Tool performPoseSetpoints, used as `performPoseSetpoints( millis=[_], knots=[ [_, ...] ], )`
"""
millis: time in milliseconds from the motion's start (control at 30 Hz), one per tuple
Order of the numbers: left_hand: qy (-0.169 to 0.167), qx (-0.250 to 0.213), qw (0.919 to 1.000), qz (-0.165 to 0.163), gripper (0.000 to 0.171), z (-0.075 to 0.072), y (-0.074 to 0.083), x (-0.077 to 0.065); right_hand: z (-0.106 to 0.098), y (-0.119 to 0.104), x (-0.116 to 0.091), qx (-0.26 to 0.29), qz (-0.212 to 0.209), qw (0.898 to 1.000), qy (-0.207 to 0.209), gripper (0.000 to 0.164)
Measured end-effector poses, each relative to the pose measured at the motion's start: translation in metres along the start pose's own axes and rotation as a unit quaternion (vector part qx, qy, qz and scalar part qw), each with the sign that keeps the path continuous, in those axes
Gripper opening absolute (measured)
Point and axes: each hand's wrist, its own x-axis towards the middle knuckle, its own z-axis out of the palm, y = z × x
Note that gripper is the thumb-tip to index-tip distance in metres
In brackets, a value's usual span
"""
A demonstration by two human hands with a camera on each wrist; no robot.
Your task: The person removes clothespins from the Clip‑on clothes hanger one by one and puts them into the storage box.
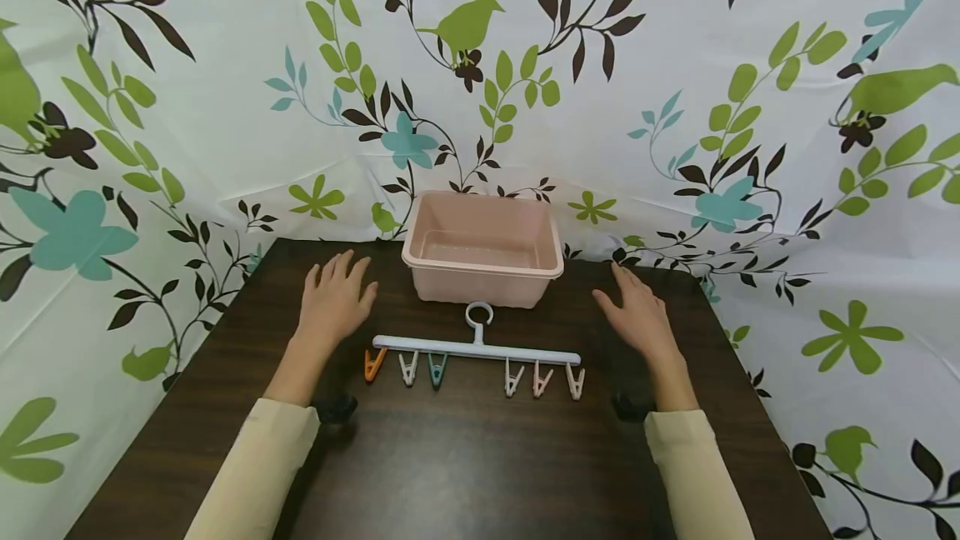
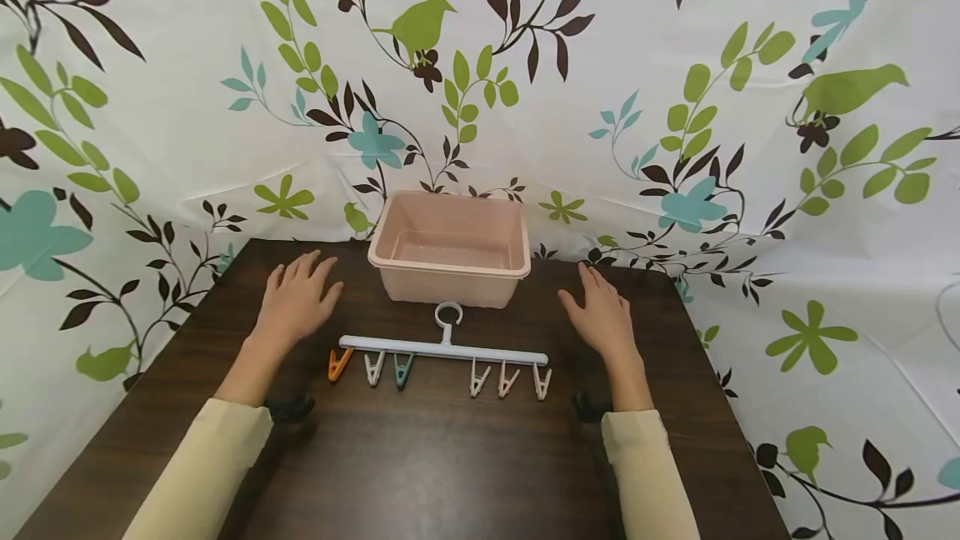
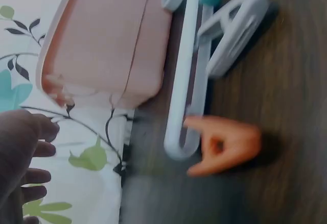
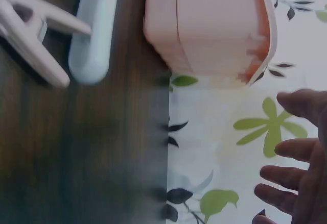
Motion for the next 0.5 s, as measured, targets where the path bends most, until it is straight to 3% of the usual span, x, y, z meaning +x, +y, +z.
performPoseSetpoints(
  millis=[67, 167, 400, 500],
  knots=[
    [0.021, -0.004, 0.9997, 0.007, 0.049, 0.002, 0.004, -0.005, 0.0, -0.004, -0.007, 0.013, -0.001, 1.0, 0.013, 0.075],
    [0.022, -0.008, 0.9993, 0.028, 0.04, 0.004, 0.01, -0.01, 0.002, -0.008, -0.017, 0.032, 0.007, 0.999, 0.029, 0.064],
    [-0.053, -0.019, 0.9892, 0.136, 0.024, 0.018, 0.028, -0.014, 0.022, -0.016, -0.032, 0.058, 0.01, 0.998, 0.028, 0.042],
    [-0.066, -0.013, 0.9852, 0.157, 0.02, 0.026, 0.039, -0.016, 0.038, -0.023, -0.034, 0.057, 0.005, 0.998, 0.011, 0.04]
  ],
)
